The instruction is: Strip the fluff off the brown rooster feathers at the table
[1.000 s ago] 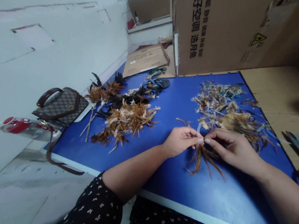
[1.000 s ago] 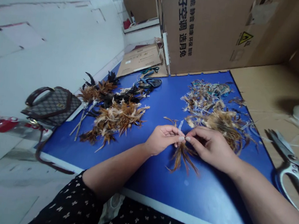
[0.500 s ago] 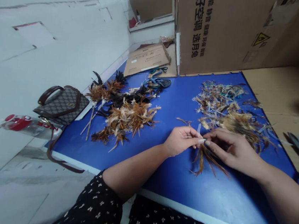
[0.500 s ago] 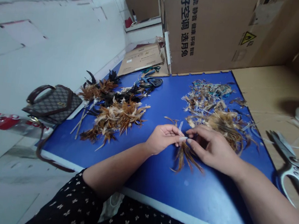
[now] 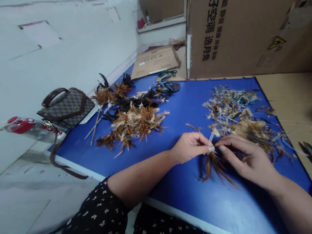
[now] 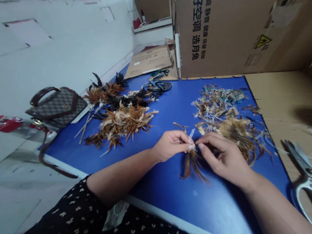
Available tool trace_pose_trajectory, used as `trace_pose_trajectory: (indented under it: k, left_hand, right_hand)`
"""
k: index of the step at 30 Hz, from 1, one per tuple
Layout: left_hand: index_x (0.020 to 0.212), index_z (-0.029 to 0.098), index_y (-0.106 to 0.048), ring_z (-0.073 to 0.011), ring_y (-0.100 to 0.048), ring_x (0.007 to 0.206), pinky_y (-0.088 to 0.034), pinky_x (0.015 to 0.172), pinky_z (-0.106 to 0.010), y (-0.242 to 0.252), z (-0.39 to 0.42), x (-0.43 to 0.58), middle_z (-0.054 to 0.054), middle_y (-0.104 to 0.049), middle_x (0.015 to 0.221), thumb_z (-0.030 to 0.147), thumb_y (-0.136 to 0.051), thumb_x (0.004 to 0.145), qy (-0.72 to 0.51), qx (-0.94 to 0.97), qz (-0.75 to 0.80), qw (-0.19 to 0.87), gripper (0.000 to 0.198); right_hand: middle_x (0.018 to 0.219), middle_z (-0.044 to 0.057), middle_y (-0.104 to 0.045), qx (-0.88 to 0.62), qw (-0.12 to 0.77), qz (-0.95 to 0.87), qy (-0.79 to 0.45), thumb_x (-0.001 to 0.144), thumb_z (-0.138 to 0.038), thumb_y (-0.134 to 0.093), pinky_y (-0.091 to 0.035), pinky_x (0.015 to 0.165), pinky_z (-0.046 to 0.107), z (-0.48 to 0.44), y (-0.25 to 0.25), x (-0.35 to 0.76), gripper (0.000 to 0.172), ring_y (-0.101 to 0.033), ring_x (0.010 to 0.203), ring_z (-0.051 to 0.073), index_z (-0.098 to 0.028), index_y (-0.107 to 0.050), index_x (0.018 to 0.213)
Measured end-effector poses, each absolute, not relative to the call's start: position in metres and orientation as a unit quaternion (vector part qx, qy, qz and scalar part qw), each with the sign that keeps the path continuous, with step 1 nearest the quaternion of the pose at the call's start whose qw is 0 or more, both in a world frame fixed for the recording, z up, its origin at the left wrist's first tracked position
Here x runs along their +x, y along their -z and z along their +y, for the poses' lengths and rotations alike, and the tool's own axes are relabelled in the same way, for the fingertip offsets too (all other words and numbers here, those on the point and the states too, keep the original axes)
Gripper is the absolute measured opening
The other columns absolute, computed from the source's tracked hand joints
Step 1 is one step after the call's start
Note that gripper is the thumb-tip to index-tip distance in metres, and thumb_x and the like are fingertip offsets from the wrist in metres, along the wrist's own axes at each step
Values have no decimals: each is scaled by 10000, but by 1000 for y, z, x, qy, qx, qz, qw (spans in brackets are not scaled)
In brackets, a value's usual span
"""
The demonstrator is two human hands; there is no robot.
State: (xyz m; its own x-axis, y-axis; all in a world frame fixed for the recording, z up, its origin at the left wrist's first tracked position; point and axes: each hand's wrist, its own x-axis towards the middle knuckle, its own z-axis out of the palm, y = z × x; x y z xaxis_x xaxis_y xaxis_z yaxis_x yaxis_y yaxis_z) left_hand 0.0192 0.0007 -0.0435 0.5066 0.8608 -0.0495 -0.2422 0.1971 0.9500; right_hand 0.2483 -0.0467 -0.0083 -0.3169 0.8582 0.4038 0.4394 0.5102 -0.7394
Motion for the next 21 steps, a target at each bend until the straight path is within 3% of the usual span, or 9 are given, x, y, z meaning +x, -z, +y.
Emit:
trace_pose_trajectory:
  k: [2, 4, 6, 10, 17, 21]
  left_hand:
    - [834, 128, -737, -133, -746, 879, -605, 911, -344, 43, -1, 19, -65, -811, 952, 483, -1095, 651, -391, 516, 291, 705, 537]
    - [844, 130, -748, -147, -755, 922, -611, 968, -368, 43, -2, 19, -67, -808, 957, 474, -1088, 678, -394, 531, 273, 698, 511]
    - [845, 136, -748, -147, -756, 925, -617, 970, -366, 43, -2, 19, -61, -800, 957, 473, -1082, 693, -406, 539, 259, 691, 499]
    - [830, 152, -719, -142, -758, 908, -625, 935, -342, 44, -3, 20, -60, -792, 968, 480, -1040, 765, -444, 553, 253, 657, 464]
    - [826, 212, -761, -201, -799, 925, -661, 932, -416, 41, -8, 23, -98, -838, 964, 272, -810, 973, -553, 705, 262, 359, 166]
    - [881, 237, -795, -229, -818, 1004, -688, 955, -448, 44, -9, 20, -110, -860, 1056, 239, -763, 994, -528, 745, 271, 304, 117]
  right_hand:
    - [1102, 90, -835, -449, 413, -737, -291, 1099, -524, -684, -634, 896, 393, -46, 8, 247, 282, -780, 977, 251, -278, -817, 1135]
    - [1047, 81, -831, -458, 400, -710, -356, 1083, -595, -695, -632, 794, 352, -46, 9, 244, 351, -762, 888, 226, -266, -804, 1137]
    - [930, 66, -803, -453, 395, -684, -415, 1062, -654, -710, -607, 699, 314, -46, 9, 240, 414, -723, 780, 195, -248, -787, 1080]
    - [811, 51, -761, -455, 423, -649, -440, 1006, -711, -767, -608, 687, 304, -48, 9, 235, 482, -708, 728, 182, -229, -766, 1004]
    - [778, 35, -743, -463, 466, -613, -439, 974, -653, -841, -609, 637, 294, -51, 13, 227, 439, -694, 686, 169, -227, -748, 1023]
    - [795, 40, -761, -470, 469, -601, -446, 947, -682, -856, -622, 642, 295, -49, 15, 225, 489, -704, 692, 172, -222, -771, 1086]
